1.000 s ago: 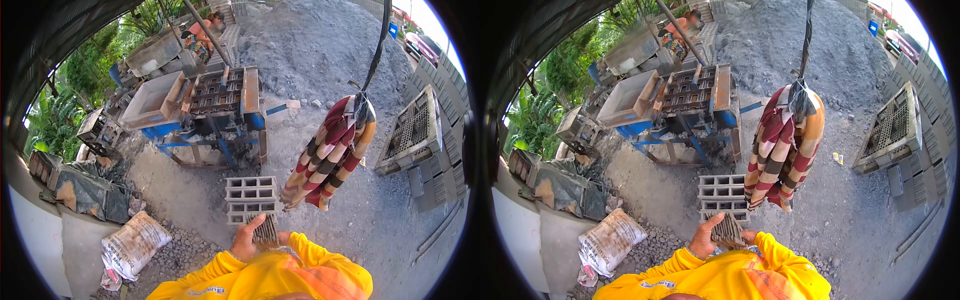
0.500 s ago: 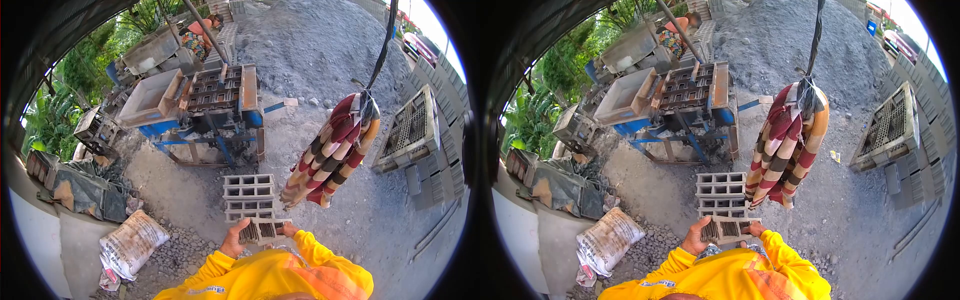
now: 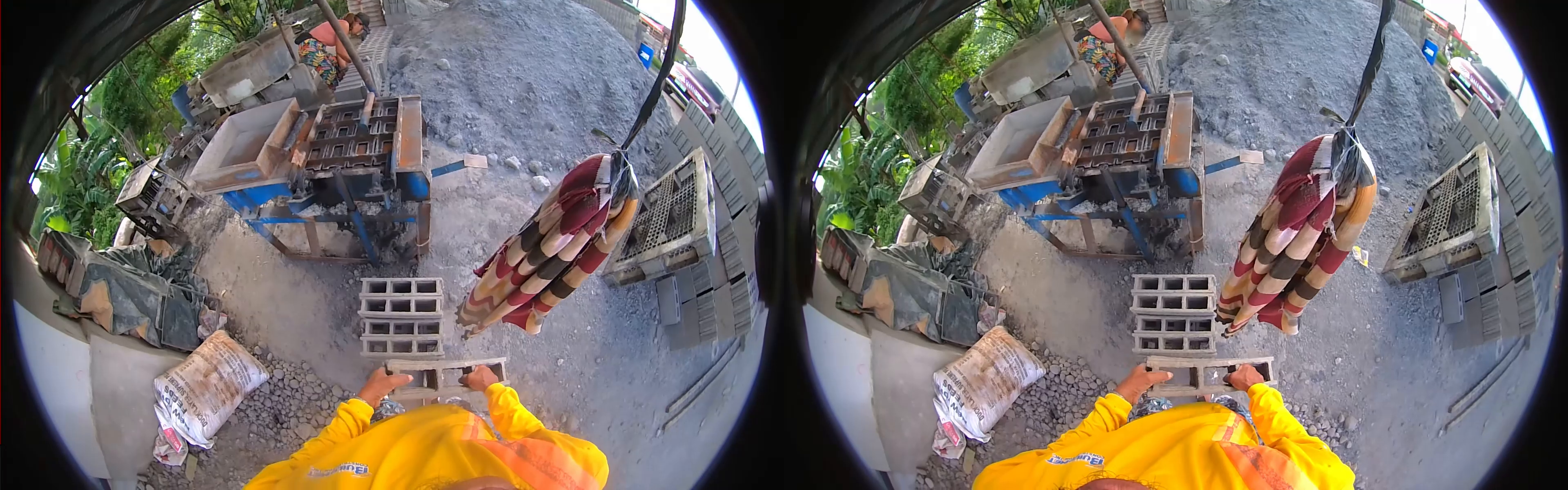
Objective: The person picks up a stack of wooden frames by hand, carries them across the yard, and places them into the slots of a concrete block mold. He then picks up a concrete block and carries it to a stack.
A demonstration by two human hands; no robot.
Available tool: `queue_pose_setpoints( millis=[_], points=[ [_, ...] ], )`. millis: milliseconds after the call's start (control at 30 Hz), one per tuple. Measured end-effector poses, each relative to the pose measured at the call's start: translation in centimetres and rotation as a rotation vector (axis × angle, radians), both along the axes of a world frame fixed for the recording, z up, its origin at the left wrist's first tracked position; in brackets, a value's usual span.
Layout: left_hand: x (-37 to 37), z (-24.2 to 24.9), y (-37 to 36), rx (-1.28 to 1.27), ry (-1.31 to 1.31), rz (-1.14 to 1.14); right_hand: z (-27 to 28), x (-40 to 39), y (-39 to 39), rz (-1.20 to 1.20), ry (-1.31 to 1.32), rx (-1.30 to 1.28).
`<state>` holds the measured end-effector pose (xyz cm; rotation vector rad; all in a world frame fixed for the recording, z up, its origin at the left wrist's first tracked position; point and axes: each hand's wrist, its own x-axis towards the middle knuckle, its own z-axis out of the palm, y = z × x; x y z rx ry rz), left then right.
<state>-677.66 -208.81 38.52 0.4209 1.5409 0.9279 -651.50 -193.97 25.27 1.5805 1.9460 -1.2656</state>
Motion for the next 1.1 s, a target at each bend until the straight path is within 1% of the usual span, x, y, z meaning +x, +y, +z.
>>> queue_pose_setpoints(
  millis=[33, 67, 133, 167, 200, 233, 300, 333, 367, 400, 433, 467, 500, 533, 600, 667, 700, 767, 867, 900, 933, 1000, 1100],
  points=[
    [-0.7, -2.8, -0.1, -0.079, 0.033, -0.003, 0.1, -0.1, -0.3, -0.012, -0.061, 0.023],
    [-1.1, -5.4, -0.4, -0.1, 0.086, -0.036, 0.1, -0.2, -0.6, -0.025, -0.124, 0.047],
    [-1.4, -7.2, -0.5, -0.144, 0.189, -0.098, 0.1, -0.3, -0.9, -0.019, -0.137, 0.037],
    [-2.0, -10.1, -0.6, -0.131, 0.268, -0.082, 0.1, -0.5, -1.3, -0.013, -0.143, 0.028],
    [-2.4, -14.3, -1.3, -0.126, 0.339, -0.065, 0.0, -0.8, -1.6, -0.017, -0.141, 0.024],
    [-1.8, -16.7, -2.9, -0.129, 0.4, -0.046, -0.2, -1.1, -1.7, -0.016, -0.148, 0.015],
    [-1.7, -14.5, -3.1, -0.203, 0.52, -0.197, -2.0, -1.0, -2.1, -0.008, -0.182, 0.011],
    [-2.0, -22.4, -5.2, -0.21, 0.422, -0.009, -3.4, -1.1, -2.5, 0.001, -0.201, 0.015],
    [-1.3, -17.6, -4.5, -0.068, 0.401, 0.044, -4.0, -1.2, -3.0, 0.01, -0.224, 0.038],
    [-1.7, -20.9, -5.7, -0.13, 0.471, -0.037, -3.3, -1.8, -3.1, 0.047, -0.236, 0.028],
    [-2.6, -22.7, -6.7, -0.016, 0.747, -0.518, -5.6, -1.2, -4.1, 0.013, -0.205, 0.102],
    [-2.8, -21.3, -7.2, 0.145, 0.904, -0.633, -5.0, -1.7, -4.7, -0.007, -0.201, 0.151],
    [-2.5, -20.3, -7.3, -0.151, 0.341, -0.024, -5.1, -2.0, -5.2, 0.02, -0.23, 0.146],
    [-2.7, -19.1, -7.4, -0.191, 0.314, 0.017, -5.6, -2.3, -5.5, 0.039, -0.25, 0.148],
    [-2.7, -19.6, -8.7, -0.222, 0.379, 0.079, -6.2, -3.1, -6.2, 0.051, -0.277, 0.102],
    [-3.2, -21.5, -9.4, -0.217, 0.517, 0.111, -7.7, -4.4, -6.8, 0.073, -0.322, 0.11],
    [-3.6, -22.5, -9.8, -0.226, 0.566, 0.123, -6.9, -5.8, -6.9, 0.101, -0.35, 0.079],
    [-4.6, -24.4, -9.9, -0.265, 0.617, 0.139, -8.1, -7.3, -7.0, 0.077, -0.32, 0.055],
    [-7.6, -26.1, -8.1, -0.371, 0.637, 0.075, -12.4, -10.4, -6.4, 0.044, -0.353, 0.061],
    [-9.0, -27.1, -7.2, -0.403, 0.637, 0.035, -14.4, -11.1, -6.1, 0.05, -0.355, 0.073],
    [-10.5, -29.3, -6.0, -0.422, 0.642, -0.002, -16.1, -12.1, -5.6, 0.047, -0.337, 0.106],
    [-12.5, -33.9, -4.9, -0.365, 0.68, -0.016, -19.4, -14.3, -4.0, -0.001, -0.325, 0.113],
    [-16.1, -38.2, -0.7, -0.279, 0.741, -0.012, -25.2, -16.6, -1.3, -0.024, -0.298, 0.177]
  ],
)
